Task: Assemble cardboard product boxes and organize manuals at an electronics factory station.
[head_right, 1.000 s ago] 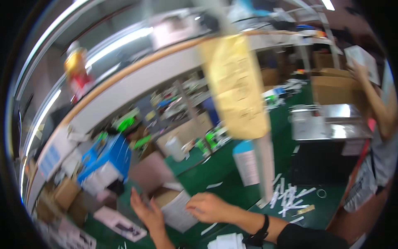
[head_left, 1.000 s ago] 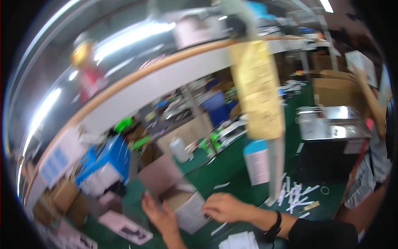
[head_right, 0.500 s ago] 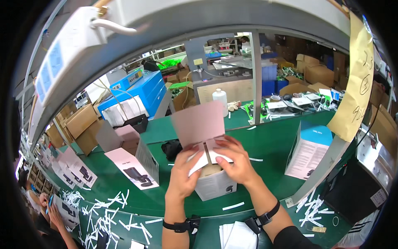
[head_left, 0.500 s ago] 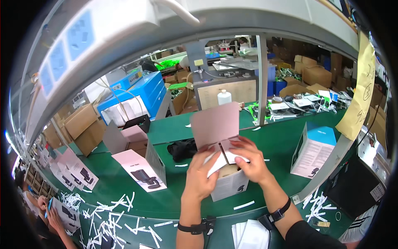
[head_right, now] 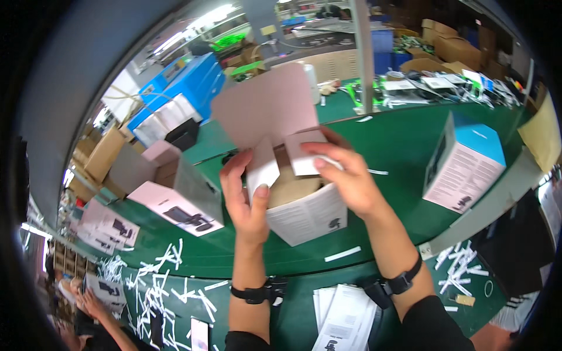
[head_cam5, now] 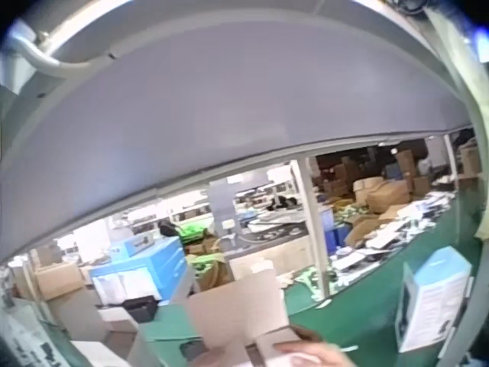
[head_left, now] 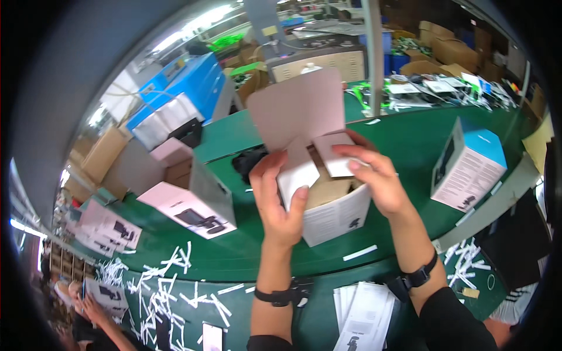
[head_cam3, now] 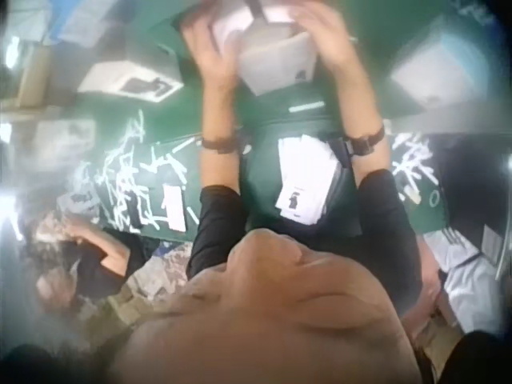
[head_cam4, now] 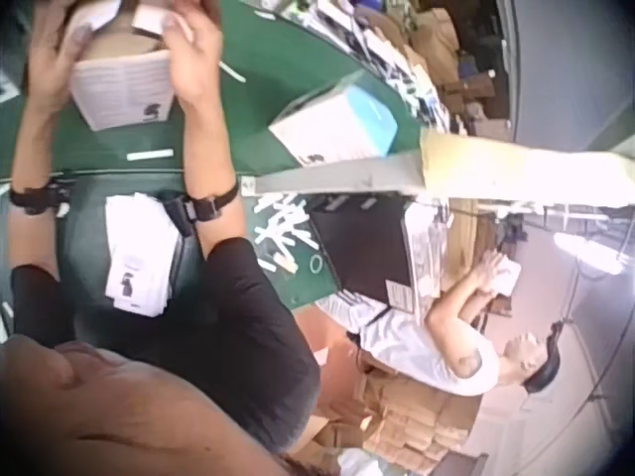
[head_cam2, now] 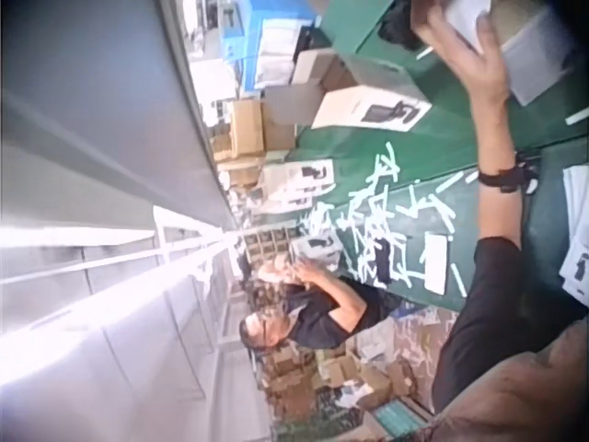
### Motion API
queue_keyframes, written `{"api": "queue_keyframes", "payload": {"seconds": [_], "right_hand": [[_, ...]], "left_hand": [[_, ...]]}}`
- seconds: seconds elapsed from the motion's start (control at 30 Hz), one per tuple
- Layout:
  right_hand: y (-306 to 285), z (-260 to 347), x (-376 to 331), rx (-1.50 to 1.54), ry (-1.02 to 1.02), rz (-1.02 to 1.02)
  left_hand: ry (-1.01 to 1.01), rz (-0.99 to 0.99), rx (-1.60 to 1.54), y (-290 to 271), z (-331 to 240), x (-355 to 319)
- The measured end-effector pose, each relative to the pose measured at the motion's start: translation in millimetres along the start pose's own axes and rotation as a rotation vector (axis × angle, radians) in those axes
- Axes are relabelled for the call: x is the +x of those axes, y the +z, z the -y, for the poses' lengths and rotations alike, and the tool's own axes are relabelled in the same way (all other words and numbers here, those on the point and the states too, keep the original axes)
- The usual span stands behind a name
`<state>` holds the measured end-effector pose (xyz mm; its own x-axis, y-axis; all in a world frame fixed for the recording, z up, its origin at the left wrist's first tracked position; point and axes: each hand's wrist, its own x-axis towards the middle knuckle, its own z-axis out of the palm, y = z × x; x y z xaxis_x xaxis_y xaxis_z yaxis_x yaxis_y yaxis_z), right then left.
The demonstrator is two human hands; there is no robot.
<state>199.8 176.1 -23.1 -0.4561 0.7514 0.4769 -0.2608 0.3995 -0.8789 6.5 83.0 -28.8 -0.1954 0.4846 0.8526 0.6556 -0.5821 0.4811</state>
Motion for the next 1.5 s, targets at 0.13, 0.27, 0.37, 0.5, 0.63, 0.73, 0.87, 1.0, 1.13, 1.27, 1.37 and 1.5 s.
{"api": "queue_keyframes", "payload": {"seconds": [0.13,0.27,0.37,0.5,0.63,0.73,0.87,1.0,1.13,1.27,1.37,1.5], "right_hand": [[3.8,20.0,-9.6,0.484,0.112,-0.006],[15.2,30.5,-18.7,0.145,-0.038,-0.124],[18.1,37.4,-20.4,-0.240,-0.160,-0.001],[14.9,30.0,-20.7,-0.205,-0.196,-0.127],[3.5,26.4,-17.6,-0.092,-0.134,-0.234],[3.6,39.7,-20.4,-0.324,-0.201,-0.079],[-19.3,46.1,-26.5,-0.376,-0.298,0.208],[-29.1,30.7,-22.3,-0.485,-0.208,0.123],[-22.0,17.8,-15.3,-0.483,-0.446,0.075],[-39.0,7.0,-22.2,-0.371,-0.442,0.047],[-40.6,4.8,-23.5,-0.485,-0.538,-0.141],[-38.5,10.4,-20.3,-0.222,-0.291,-0.032]], "left_hand": [[-0.167,-0.422,-0.200,1.4,10.2,-12.8],[-0.259,-0.562,-0.433,-10.8,11.1,-11.5],[-0.297,-0.535,-0.530,-6.8,-0.8,-9.0],[-0.099,-0.310,-0.368,14.3,-19.3,-7.0],[-0.198,-0.343,-0.276,11.8,-30.0,-12.4],[0.004,-0.160,-0.163,-1.9,-30.7,-14.3],[0.131,0.060,0.044,6.8,-50.9,-13.5],[-0.004,-0.072,0.038,19.2,-56.6,-11.3],[-0.011,-0.167,-0.015,15.7,-46.9,-10.2],[0.107,-0.185,-0.297,38.5,-33.7,-11.9],[0.062,-0.225,-0.298,43.5,-37.2,-11.9],[0.062,-0.244,-0.296,44.2,-36.3,-11.6]]}}
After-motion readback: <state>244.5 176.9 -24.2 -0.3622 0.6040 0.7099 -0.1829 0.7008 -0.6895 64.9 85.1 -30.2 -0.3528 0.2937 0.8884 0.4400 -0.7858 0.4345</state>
